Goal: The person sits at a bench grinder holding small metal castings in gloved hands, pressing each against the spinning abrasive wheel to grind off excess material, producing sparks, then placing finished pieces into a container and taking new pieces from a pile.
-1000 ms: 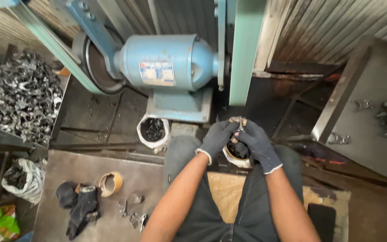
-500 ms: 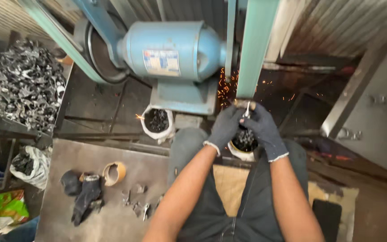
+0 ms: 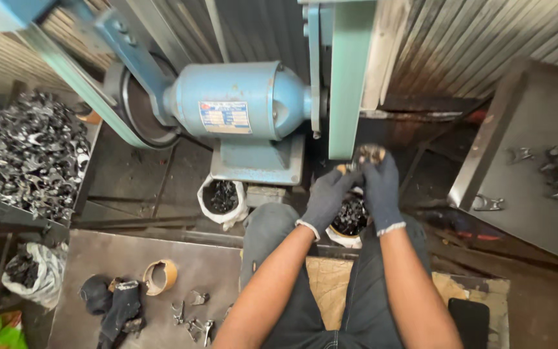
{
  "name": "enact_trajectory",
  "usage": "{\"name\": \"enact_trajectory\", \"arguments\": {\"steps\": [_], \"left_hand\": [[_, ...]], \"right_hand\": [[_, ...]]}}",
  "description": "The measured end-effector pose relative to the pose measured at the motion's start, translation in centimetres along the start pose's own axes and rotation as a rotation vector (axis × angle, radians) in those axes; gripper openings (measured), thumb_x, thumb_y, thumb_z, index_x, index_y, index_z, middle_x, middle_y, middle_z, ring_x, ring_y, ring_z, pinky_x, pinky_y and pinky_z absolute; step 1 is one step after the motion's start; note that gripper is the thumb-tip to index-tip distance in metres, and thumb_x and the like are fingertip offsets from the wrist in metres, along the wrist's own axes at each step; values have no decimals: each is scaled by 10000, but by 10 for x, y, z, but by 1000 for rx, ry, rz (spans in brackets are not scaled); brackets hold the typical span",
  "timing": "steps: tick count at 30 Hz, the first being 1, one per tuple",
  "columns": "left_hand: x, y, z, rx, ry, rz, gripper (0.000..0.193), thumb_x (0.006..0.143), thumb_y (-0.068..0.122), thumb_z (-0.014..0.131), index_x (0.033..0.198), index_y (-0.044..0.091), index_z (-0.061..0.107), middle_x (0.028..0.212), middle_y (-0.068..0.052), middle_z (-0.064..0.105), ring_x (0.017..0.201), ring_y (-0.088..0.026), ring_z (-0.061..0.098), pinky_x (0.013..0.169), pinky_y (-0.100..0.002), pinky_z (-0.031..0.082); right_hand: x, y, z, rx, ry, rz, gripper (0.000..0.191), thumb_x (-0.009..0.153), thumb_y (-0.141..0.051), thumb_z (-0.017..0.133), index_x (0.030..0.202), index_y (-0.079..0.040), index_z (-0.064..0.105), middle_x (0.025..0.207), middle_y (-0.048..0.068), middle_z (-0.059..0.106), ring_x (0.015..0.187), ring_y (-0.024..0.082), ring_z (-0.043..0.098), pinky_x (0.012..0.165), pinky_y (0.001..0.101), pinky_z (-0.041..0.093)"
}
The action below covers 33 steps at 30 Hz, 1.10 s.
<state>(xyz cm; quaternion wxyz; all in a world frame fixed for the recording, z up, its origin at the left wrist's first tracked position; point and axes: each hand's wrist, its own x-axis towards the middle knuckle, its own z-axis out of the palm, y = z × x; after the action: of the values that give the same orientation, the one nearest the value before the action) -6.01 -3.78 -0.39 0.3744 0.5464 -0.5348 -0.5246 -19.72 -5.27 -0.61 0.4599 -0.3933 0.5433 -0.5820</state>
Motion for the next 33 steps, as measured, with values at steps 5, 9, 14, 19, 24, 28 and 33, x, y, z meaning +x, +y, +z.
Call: {"name": "enact_trajectory", "arguments": {"steps": [5,9,14,19,24,28,33], "left_hand": [[18,-32,8,-608,-151,-99,296,1072,219,628,1246,-18,663,1210,-101,687,1059,-153,662,912,-333,533],[19,-26,5,34,-57,238,342,972,248,620,1258,84,711,1164,-92,699,1010,-158,671,858,-341,569],[-11,17,-5,506,-92,-150,387,949,418,581,1174,124,696,1004,-187,749,958,-360,715,832,-476,533],[-18,37,2,819,-338,-108,410,939,443,541,1193,164,700,1038,-210,728,996,-416,683,868,-527,514],[-13,20,18,780,-549,58,419,955,450,548,1112,97,710,1031,-206,734,960,-406,700,860,-514,525],[-13,14,22,633,-487,303,374,915,400,583,1041,91,752,1011,-192,743,972,-370,705,872,-475,514],[-28,22,12,450,-440,271,328,892,320,686,1053,39,734,966,-206,742,962,-335,726,849,-406,538]], "right_hand": [[30,6,12,-30,19,70,239,999,-81,595,1216,-2,654,1103,89,701,985,161,640,867,300,530],[20,4,-4,174,-92,-36,282,961,-73,613,1234,-16,648,1192,70,694,1119,164,653,992,313,535],[-10,-22,-95,-604,37,-219,299,956,-102,668,1247,-32,665,1248,145,695,1175,295,661,994,371,505],[-13,-36,-217,-1278,118,-238,448,871,-11,611,1316,-53,646,1207,190,673,1129,383,634,971,488,493],[10,-12,-273,-1400,-73,-216,399,823,-198,751,1172,-22,675,1032,209,676,958,424,634,846,529,494],[13,-13,-251,-1314,100,-205,239,866,-151,759,1069,-31,716,1037,202,706,959,402,665,850,491,520],[-40,-27,-143,-220,299,-235,288,898,-25,699,1185,-22,674,1115,81,712,1029,190,686,929,320,555]]}}
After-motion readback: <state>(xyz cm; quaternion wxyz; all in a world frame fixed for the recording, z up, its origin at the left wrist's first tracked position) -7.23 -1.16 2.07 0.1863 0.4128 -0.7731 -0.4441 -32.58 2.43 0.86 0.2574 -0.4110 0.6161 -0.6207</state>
